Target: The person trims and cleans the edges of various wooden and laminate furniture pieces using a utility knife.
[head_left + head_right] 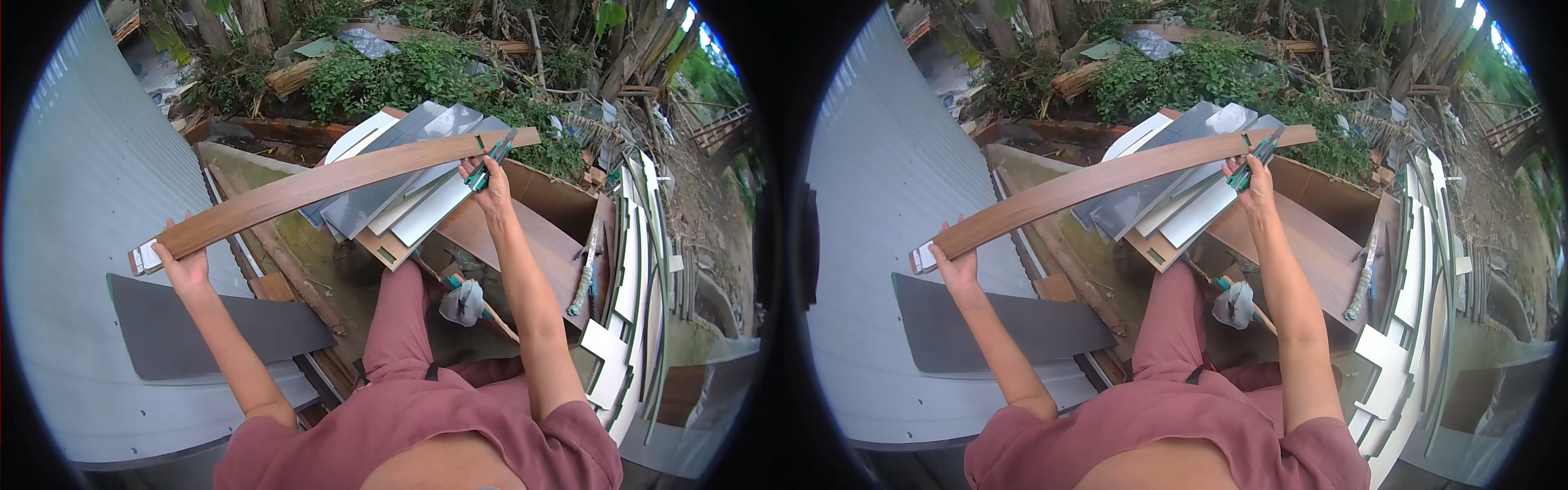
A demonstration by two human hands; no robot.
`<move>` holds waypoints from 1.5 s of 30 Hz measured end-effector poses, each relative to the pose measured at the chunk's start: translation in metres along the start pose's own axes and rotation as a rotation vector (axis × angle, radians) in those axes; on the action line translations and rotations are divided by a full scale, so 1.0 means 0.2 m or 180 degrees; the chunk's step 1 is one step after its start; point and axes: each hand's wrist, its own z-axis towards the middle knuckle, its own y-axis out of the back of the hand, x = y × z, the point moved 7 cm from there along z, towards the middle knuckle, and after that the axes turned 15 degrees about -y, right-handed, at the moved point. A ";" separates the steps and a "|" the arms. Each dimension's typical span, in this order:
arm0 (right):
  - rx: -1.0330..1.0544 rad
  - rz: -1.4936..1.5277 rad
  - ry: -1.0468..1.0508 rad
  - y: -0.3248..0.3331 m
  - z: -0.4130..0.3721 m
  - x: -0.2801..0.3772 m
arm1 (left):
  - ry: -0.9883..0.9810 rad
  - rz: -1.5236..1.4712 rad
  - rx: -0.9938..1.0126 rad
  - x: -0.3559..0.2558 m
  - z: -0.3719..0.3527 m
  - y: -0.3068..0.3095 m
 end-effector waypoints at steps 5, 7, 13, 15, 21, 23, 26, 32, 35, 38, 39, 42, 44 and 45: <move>-0.0489 -0.0205 -0.0011 0.29 0.36 0.18 | 0.1075 -0.0431 -0.0610 0.39 -0.51 0.50; -0.0532 -0.0396 0.0030 0.36 0.46 0.23 | 0.1440 -0.0736 -0.0952 0.50 -0.70 0.60; -0.0416 -0.0913 -0.0074 0.34 0.51 0.23 | 0.1747 -0.1131 -0.1228 0.67 -1.00 0.70; -0.0333 -0.1067 -0.0148 0.30 0.50 0.18 | 0.1677 -0.1255 -0.1277 0.71 -1.02 0.69; -0.0277 -0.1235 0.0018 0.25 0.51 0.09 | 0.1845 -0.1395 -0.1351 0.75 -1.05 0.64; -0.0206 -0.1154 -0.0013 0.25 0.49 0.06 | 0.2041 -0.1272 -0.1476 0.77 -1.16 0.62; 0.0025 -0.0917 0.0007 0.27 0.47 0.04 | 0.2110 -0.0958 -0.1236 0.81 -1.22 0.62; -0.0236 -0.0373 0.0006 0.30 0.14 -0.05 | 0.2429 -0.0988 -0.1065 0.84 -1.24 0.57; -0.0127 -0.0048 0.0061 0.39 -0.12 -0.10 | 0.2974 -0.0986 -0.0992 0.83 -1.36 0.54; -0.0307 0.0091 0.0056 0.59 -0.48 -0.17 | 0.3683 -0.0401 -0.0300 0.85 -1.60 0.44; -0.0434 0.0137 0.0079 0.63 -0.61 -0.19 | 0.4045 -0.0275 -0.0131 0.88 -1.70 0.43; -0.0537 0.0081 0.0073 0.74 -1.00 -0.26 | 0.4817 -0.0299 0.0696 0.93 -2.01 0.31; -0.0616 -0.0098 0.0029 0.79 -1.23 -0.33 | 0.5242 -0.0263 0.1337 0.95 -2.23 0.18; -0.0653 -0.0169 -0.0008 0.81 -1.33 -0.37 | 0.5402 -0.0253 0.1878 0.93 -2.35 0.09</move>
